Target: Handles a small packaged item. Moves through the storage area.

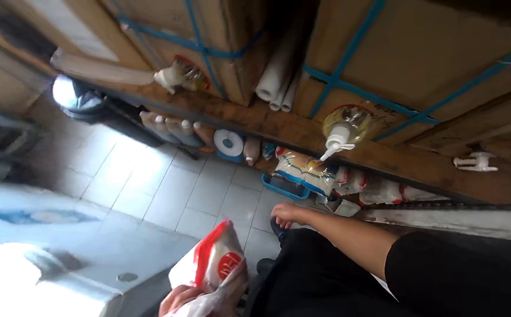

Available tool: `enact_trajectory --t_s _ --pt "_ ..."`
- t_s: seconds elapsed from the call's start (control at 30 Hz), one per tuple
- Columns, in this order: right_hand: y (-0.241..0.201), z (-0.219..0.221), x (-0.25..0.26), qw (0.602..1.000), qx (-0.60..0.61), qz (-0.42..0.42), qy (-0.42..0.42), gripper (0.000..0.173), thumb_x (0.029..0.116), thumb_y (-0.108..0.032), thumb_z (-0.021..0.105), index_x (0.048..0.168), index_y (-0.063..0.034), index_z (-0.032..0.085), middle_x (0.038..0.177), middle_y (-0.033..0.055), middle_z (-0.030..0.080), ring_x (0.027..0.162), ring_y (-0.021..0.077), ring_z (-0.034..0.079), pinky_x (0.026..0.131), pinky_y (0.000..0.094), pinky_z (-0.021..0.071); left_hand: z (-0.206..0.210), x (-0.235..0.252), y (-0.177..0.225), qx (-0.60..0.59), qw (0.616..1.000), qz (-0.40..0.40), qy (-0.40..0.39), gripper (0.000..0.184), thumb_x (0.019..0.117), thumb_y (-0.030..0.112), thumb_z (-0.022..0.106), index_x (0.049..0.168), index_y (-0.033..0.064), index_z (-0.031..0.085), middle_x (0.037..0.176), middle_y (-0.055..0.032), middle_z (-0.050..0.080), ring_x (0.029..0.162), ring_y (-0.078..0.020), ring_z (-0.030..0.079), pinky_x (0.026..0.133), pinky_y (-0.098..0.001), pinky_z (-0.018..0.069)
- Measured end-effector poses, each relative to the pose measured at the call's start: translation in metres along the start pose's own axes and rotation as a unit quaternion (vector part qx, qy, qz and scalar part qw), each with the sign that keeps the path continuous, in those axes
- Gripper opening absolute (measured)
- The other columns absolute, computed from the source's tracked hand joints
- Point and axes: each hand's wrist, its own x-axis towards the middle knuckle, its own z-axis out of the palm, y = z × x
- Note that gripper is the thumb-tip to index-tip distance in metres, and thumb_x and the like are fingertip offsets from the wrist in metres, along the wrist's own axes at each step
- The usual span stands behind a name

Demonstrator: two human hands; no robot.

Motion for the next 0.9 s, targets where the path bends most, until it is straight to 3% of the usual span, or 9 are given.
enact_trajectory --t_s 0.07,0.17,0.3,0.43,0.53,0.6,0.67,0.8,0.9 --pt "0.017 -0.001 -0.010 0.989 0.147 0.001 -0.018 0.048 0.1088 -0.046 0.041 0.136 -0.0085 0.057 0.104 0.0118 0.069 0.085 0.0229 0.068 0.078 0.0435 0.0576 0.027 0.032 -0.005 -0.018 0.991 0.050 -0.126 0.015 0.0926 0.030 0.070 0.100 0.0163 0.070 0.106 0.0048 0.067 0.113 -0.0087 0.058 0.105 -0.0299 0.0447" --pt "0.052 -0.009 -0.037 0.935 0.347 -0.056 -0.044 0.070 0.1064 -0.064 0.024 0.142 -0.0094 0.051 0.117 0.0142 0.070 0.097 0.0288 0.071 0.085 0.0499 0.0586 0.068 0.068 -0.003 -0.019 0.950 0.087 -0.300 0.026 0.0906 0.030 0.073 0.099 0.0064 0.070 0.109 -0.0080 0.068 0.117 -0.0179 0.059 0.109 -0.0379 0.0443" --pt "0.113 -0.008 -0.077 0.850 0.509 -0.137 0.013 0.077 0.1037 -0.069 0.016 0.151 -0.0149 0.042 0.136 0.0185 0.062 0.114 0.0375 0.067 0.092 0.0572 0.0555 0.124 0.101 0.017 0.081 0.843 0.155 -0.508 0.048 0.0836 0.038 0.075 0.124 0.0146 0.067 0.136 -0.0146 0.060 0.136 -0.0347 0.046 0.115 -0.0572 0.0331" --pt "0.173 0.028 -0.112 0.793 0.590 -0.111 0.103 0.083 0.0988 -0.077 0.029 0.143 -0.0094 0.048 0.118 0.0184 0.068 0.098 0.0337 0.071 0.085 0.0531 0.0591 0.195 0.099 0.038 0.145 0.723 0.242 -0.631 0.072 0.0724 0.032 0.081 0.140 0.0219 0.060 0.152 -0.0115 0.049 0.140 -0.0394 0.043 0.113 -0.0635 0.0337" --pt "0.198 0.066 -0.118 0.678 0.714 -0.105 0.135 0.074 0.1014 -0.071 0.036 0.135 -0.0062 0.051 0.103 0.0165 0.069 0.084 0.0293 0.072 0.078 0.0476 0.0613 0.252 0.077 0.062 0.183 0.622 0.334 -0.684 0.061 0.0752 0.026 0.081 0.134 0.0203 0.066 0.152 -0.0027 0.053 0.145 -0.0356 0.040 0.117 -0.0609 0.0320" --pt "0.204 0.077 -0.113 0.583 0.783 -0.178 0.121 0.064 0.1045 -0.064 0.031 0.129 -0.0104 0.055 0.106 0.0144 0.069 0.088 0.0280 0.071 0.076 0.0467 0.0604 0.285 0.043 0.084 0.227 0.545 0.404 -0.699 0.042 0.0788 0.023 0.080 0.120 0.0212 0.076 0.148 0.0025 0.058 0.145 -0.0338 0.042 0.116 -0.0596 0.0328" --pt "0.206 0.076 -0.105 0.483 0.828 -0.249 0.137 0.060 0.1051 -0.062 0.028 0.123 -0.0138 0.059 0.106 0.0131 0.070 0.093 0.0278 0.070 0.076 0.0470 0.0592 0.314 0.008 0.102 0.291 0.475 0.435 -0.708 0.038 0.0834 0.020 0.075 0.121 0.0243 0.077 0.149 0.0044 0.057 0.146 -0.0313 0.039 0.116 -0.0580 0.0308" --pt "0.232 0.027 -0.097 0.323 0.836 -0.323 0.305 0.053 0.1105 -0.049 0.026 0.126 -0.0110 0.059 0.105 0.0122 0.071 0.093 0.0250 0.070 0.076 0.0439 0.0591 0.367 -0.031 0.107 0.284 0.505 0.446 -0.683 0.042 0.0798 0.011 0.075 0.119 0.0278 0.078 0.149 -0.0023 0.057 0.144 -0.0396 0.042 0.108 -0.0657 0.0362" --pt "0.263 -0.041 -0.094 0.253 0.806 -0.336 0.416 0.046 0.1111 -0.041 0.033 0.134 -0.0068 0.053 0.108 0.0149 0.070 0.096 0.0260 0.070 0.080 0.0459 0.0598 0.409 -0.039 0.095 0.303 0.538 0.401 -0.677 0.053 0.0779 0.004 0.075 0.121 0.0352 0.075 0.160 -0.0042 0.045 0.146 -0.0421 0.039 0.106 -0.0654 0.0423"
